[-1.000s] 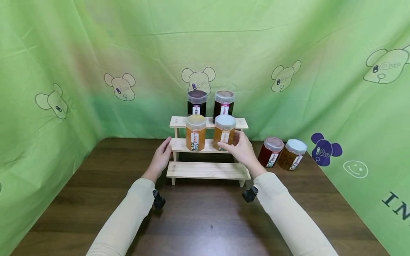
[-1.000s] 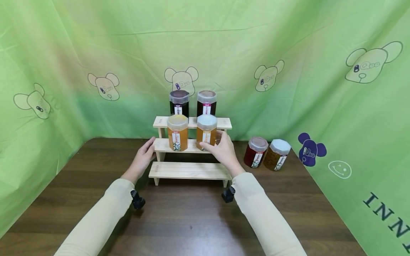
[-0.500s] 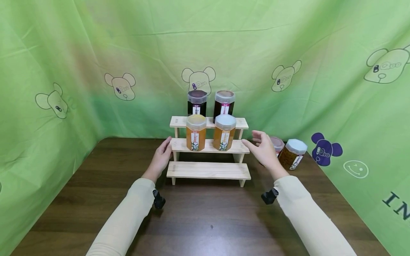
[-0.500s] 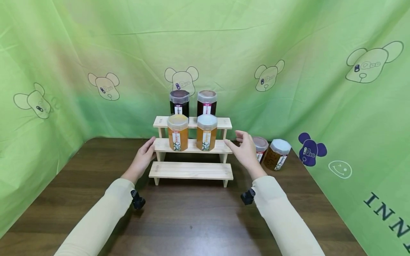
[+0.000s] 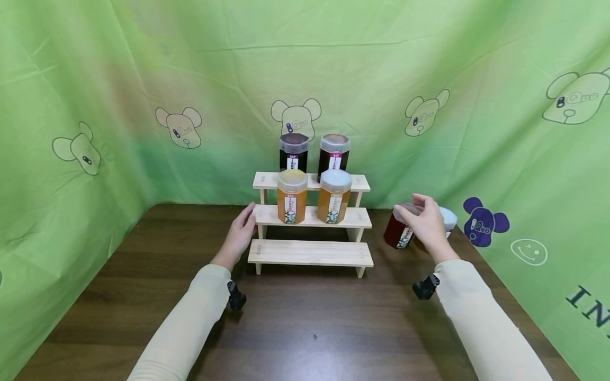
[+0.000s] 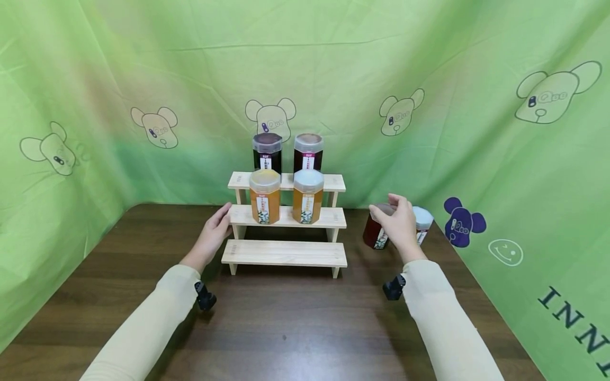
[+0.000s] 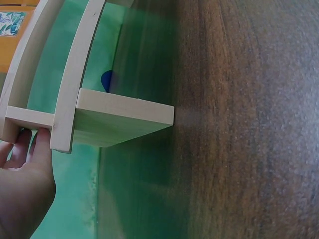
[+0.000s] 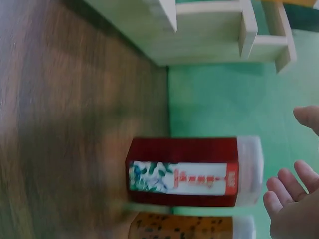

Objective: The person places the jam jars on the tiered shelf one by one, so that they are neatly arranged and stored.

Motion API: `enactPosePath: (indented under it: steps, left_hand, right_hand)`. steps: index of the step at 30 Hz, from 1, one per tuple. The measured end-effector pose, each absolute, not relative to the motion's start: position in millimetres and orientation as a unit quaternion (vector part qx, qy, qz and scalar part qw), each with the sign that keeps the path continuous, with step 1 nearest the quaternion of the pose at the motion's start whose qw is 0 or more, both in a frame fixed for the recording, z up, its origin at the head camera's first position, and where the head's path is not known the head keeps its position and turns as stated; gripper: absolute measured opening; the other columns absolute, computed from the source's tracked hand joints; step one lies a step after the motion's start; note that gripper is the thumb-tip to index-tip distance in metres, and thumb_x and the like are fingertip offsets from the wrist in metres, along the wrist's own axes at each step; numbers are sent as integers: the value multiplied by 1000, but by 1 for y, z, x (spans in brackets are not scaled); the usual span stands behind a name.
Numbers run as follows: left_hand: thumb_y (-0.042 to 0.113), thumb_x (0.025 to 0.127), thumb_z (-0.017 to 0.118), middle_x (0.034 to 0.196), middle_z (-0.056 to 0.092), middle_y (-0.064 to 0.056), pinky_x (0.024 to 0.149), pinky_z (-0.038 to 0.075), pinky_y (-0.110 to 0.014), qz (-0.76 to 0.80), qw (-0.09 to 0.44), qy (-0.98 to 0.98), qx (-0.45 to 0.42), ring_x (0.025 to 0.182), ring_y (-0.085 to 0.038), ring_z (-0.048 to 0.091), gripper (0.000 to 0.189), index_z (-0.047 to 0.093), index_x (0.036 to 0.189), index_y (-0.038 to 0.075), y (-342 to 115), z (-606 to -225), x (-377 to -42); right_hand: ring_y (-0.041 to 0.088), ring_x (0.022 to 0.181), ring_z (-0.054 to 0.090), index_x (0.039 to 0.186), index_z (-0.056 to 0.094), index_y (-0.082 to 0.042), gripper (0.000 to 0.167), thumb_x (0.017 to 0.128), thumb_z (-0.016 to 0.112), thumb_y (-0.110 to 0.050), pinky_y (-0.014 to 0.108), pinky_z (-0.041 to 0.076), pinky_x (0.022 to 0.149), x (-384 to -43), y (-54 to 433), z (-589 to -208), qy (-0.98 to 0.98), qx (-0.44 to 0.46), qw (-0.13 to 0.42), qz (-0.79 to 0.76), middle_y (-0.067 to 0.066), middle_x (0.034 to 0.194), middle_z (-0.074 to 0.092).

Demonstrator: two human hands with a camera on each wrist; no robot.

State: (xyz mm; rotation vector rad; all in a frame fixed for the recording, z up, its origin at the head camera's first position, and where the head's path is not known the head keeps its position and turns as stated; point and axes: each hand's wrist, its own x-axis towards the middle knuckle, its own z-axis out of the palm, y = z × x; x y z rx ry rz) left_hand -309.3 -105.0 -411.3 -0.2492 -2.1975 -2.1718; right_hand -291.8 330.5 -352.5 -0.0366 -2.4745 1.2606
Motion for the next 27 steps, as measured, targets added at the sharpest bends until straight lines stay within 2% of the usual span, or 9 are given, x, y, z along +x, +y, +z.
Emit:
enactPosePath:
  steps: [9, 18, 27]
  left_hand:
    - [15, 111, 35, 162, 23, -17, 116, 30, -50, -701, 19, -709, -80, 145, -31, 30, 51, 23, 160, 5, -106, -411, -309]
    - [16, 111, 35, 162, 24, -16, 116, 31, -49, -702, 17, -708, -76, 145, -30, 30, 51, 24, 159, 5, -104, -411, -310]
    - [16, 111, 34, 163, 23, -16, 116, 31, -49, -702, 13, -708, -74, 145, -30, 30, 51, 23, 160, 6, -105, -411, -309]
  right_hand:
    - [47, 136, 37, 151, 26, 12, 80, 97, 68, -30, 56, 34, 112, -294, 346, -360, -882, -25, 160, 442, 36, 147, 36]
    - [53, 139, 28, 155, 8, 12, 96, 96, 68, -36, 60, 28, 114, -298, 352, -367, -889, -21, 102, 445, 41, 153, 22]
    - [55, 139, 26, 154, 1, 13, 100, 96, 68, -34, 60, 27, 115, -301, 358, -375, -894, -19, 82, 440, 42, 152, 21]
